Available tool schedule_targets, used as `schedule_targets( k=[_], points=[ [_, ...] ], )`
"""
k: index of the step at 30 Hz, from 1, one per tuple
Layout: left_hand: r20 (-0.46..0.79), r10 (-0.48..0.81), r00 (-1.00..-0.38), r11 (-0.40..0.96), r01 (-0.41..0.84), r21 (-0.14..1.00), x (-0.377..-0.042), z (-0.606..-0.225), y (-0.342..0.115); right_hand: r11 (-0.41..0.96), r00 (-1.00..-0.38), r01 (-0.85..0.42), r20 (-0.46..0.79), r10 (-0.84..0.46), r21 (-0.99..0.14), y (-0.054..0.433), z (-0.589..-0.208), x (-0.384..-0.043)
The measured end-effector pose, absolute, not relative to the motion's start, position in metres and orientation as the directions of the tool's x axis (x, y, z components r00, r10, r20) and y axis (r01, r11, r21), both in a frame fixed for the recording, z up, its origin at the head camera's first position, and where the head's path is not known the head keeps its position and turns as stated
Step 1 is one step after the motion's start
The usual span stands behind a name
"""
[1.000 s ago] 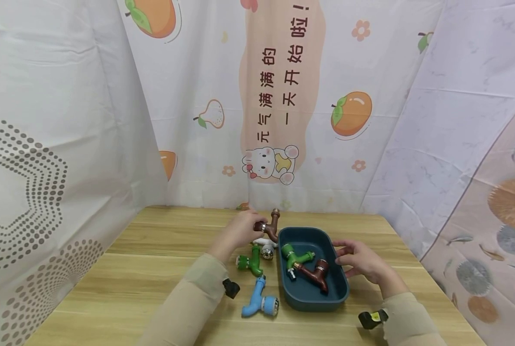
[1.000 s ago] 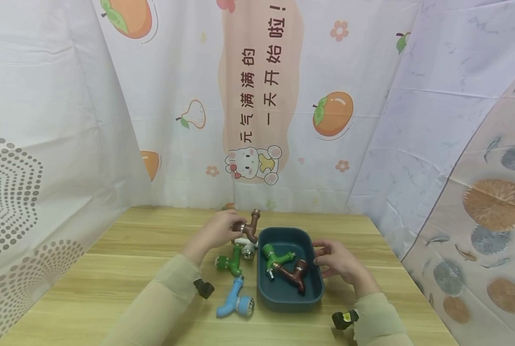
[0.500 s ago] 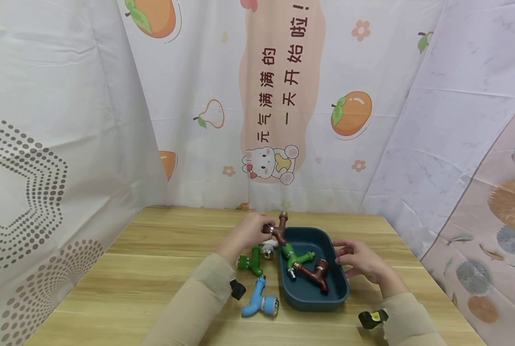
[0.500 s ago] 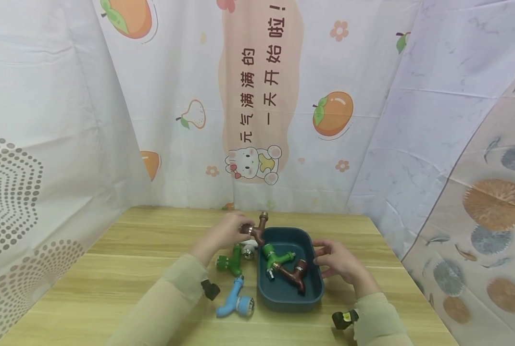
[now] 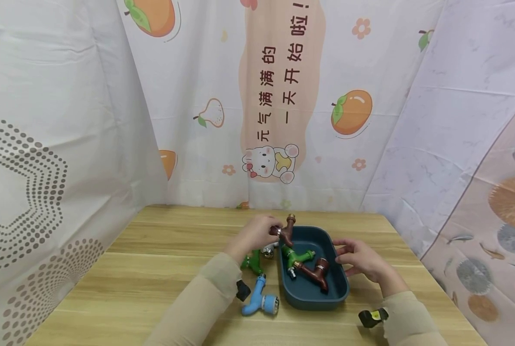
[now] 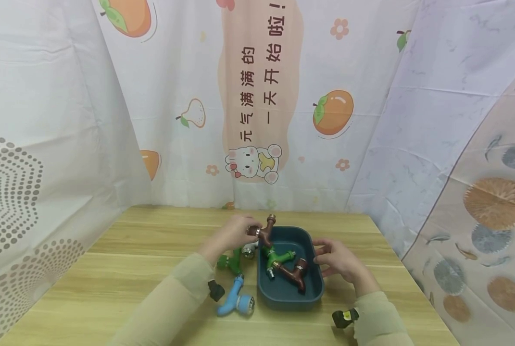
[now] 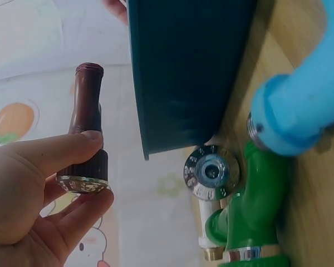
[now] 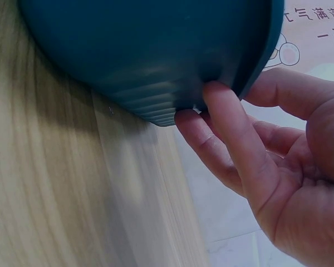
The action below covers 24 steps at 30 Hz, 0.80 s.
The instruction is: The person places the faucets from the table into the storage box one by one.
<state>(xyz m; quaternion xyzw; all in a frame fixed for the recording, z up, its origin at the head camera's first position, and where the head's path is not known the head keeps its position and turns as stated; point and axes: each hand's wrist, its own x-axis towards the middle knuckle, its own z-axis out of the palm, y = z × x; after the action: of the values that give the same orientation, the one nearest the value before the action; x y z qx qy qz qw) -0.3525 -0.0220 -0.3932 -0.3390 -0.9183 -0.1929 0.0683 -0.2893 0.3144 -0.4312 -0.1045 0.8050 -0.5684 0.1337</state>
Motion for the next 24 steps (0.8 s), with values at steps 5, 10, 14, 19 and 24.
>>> schedule_targets(
  k=[5,10,14,19,24],
  points=[
    [0.249,0.605,-0.756,0.689,0.654,0.311,-0.35,-0.392,-0.015,0.335,-0.943,-0.018,-0.095,-0.318,-0.942,0.314,-0.431,-0.289],
    [0.247,0.609,-0.754,0.689,0.657,0.306,-0.349,-0.393,-0.008,0.335,-0.943,-0.023,-0.091,-0.32,-0.942,0.314,-0.431,-0.289],
    [0.249,0.618,-0.746,0.688,0.666,0.287,-0.349,-0.394,-0.004,0.334,-0.943,-0.025,-0.089,-0.322,-0.942,0.314,-0.431,-0.289],
    [0.24,0.62,-0.747,0.693,0.665,0.28,-0.347,-0.393,0.001,0.333,-0.943,-0.023,-0.09,-0.32,-0.943,0.314,-0.431,-0.289],
    [0.219,0.61,-0.762,0.705,0.648,0.289,-0.344,-0.392,0.006,0.333,-0.943,-0.021,-0.092,-0.32,-0.943,0.314,-0.431,-0.289]
  ],
)
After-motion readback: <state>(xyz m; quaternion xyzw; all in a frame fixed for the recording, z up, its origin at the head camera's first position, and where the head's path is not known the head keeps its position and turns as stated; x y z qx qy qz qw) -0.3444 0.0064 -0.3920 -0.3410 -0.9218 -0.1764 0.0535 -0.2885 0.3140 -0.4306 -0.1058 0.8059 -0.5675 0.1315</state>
